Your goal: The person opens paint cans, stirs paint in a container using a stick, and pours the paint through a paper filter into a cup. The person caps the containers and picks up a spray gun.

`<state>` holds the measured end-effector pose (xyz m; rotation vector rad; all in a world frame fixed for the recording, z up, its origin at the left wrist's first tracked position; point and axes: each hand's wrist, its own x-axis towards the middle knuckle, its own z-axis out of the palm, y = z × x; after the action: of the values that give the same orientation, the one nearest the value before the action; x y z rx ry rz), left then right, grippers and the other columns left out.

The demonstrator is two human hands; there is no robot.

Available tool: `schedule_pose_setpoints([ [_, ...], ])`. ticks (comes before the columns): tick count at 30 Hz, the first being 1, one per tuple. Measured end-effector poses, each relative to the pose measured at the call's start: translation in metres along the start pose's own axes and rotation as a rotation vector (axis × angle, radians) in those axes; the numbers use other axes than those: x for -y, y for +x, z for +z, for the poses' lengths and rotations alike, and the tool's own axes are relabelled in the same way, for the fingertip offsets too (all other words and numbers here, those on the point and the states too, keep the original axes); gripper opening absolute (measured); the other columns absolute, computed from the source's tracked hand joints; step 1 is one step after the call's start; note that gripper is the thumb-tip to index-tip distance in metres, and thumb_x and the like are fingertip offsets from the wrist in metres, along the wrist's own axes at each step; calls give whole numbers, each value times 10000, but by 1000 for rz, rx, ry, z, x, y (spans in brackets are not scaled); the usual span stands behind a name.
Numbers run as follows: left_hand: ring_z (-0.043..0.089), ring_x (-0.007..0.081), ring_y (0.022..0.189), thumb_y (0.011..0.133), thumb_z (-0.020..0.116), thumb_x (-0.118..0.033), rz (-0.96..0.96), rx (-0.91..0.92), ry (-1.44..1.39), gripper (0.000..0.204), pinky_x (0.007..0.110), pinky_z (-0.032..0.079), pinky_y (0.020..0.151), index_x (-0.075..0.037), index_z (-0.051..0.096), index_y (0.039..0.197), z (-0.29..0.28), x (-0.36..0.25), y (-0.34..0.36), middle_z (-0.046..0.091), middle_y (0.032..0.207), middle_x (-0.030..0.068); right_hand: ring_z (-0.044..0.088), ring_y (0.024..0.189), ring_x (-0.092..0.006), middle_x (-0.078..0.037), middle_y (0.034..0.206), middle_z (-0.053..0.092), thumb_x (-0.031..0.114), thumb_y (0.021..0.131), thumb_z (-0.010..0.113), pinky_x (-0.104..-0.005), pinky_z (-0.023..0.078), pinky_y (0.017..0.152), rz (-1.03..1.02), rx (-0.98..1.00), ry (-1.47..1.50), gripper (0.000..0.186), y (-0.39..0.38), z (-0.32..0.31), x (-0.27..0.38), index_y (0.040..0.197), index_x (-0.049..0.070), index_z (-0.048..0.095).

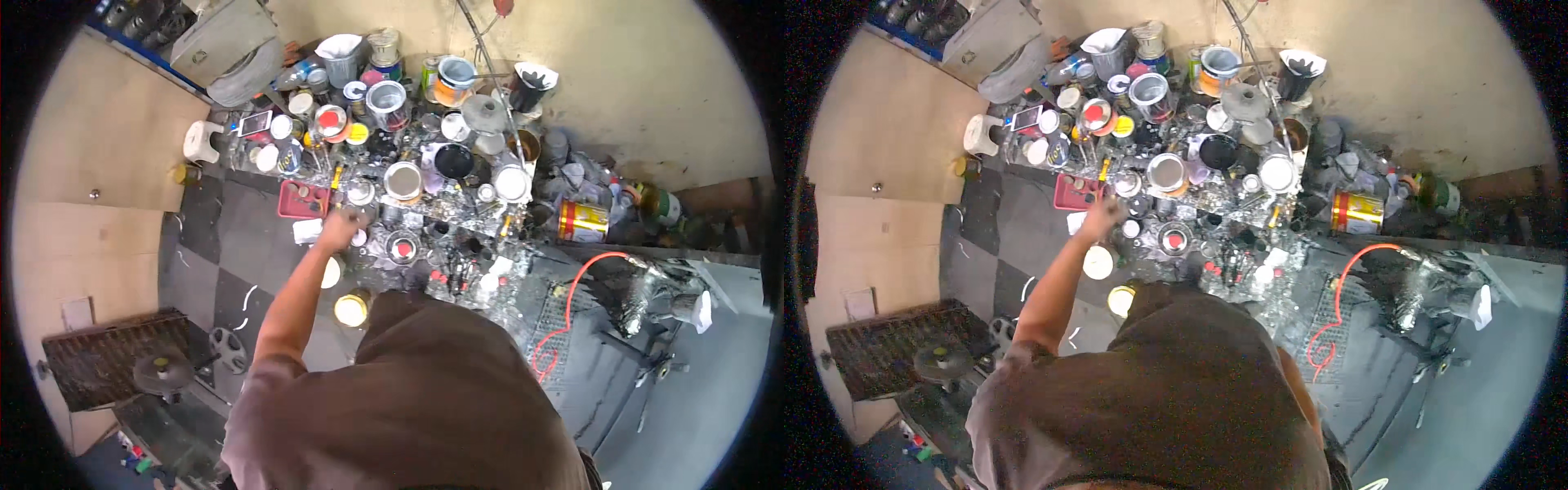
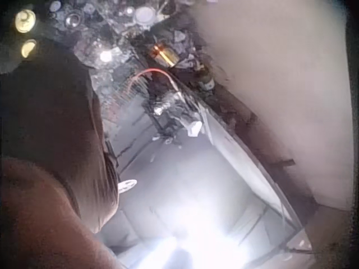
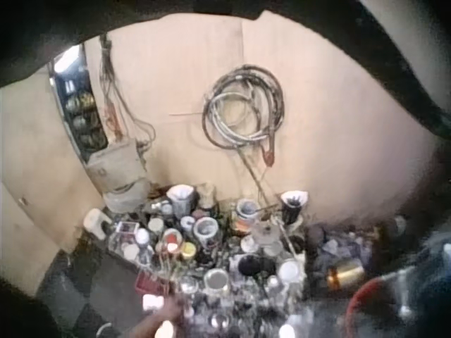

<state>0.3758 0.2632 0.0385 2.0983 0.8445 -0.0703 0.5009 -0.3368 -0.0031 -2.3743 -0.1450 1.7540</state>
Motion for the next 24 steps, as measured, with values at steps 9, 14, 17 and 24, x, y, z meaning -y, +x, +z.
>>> schedule_pose_setpoints([
  [9, 504, 408, 1343, 702, 851, -546, -252, -470, 486, 1101, 477, 488, 1072, -37, 336, 1531, -121, -23, 195, 522, 1450, 235, 719, 877, -181, -148, 1076, 731, 303, 986, 654, -311, 547, 701, -87, -311, 1255, 483, -88, -2, 47, 1376, 28, 577],
  [14, 451, 364, 1424, 695, 790, -639, -423, -455, 430, 1204, 500, 374, 1168, -18, 248, 1573, -119, 15, 229, 398, 1572, 233, 722, 864, -189, -121, 1004, 750, 282, 963, 687, -309, 545, 719, -64, -443, 763, 495, -93, 27, 9, 1380, 38, 579],
  [17, 482, 436, 1355, 712, 735, -720, -382, -507, 505, 1209, 509, 396, 1136, 13, 260, 1548, -110, 22, 232, 468, 1458, 295, 719, 899, -217, -125, 1001, 758, 301, 900, 740, -347, 538, 783, 117, -345, 414, 535, -101, 51, -23, 1347, 38, 611],
  [24, 566, 482, 1115, 651, 879, -590, 52, -889, 418, 1093, 557, 446, 1014, 48, 428, 1416, -89, -40, 148, 547, 1220, 337, 720, 926, -273, -160, 995, 742, 270, 889, 740, -380, 542, 832, 46, -612, 297, 496, -94, 62, -33, 1318, 46, 629],
])
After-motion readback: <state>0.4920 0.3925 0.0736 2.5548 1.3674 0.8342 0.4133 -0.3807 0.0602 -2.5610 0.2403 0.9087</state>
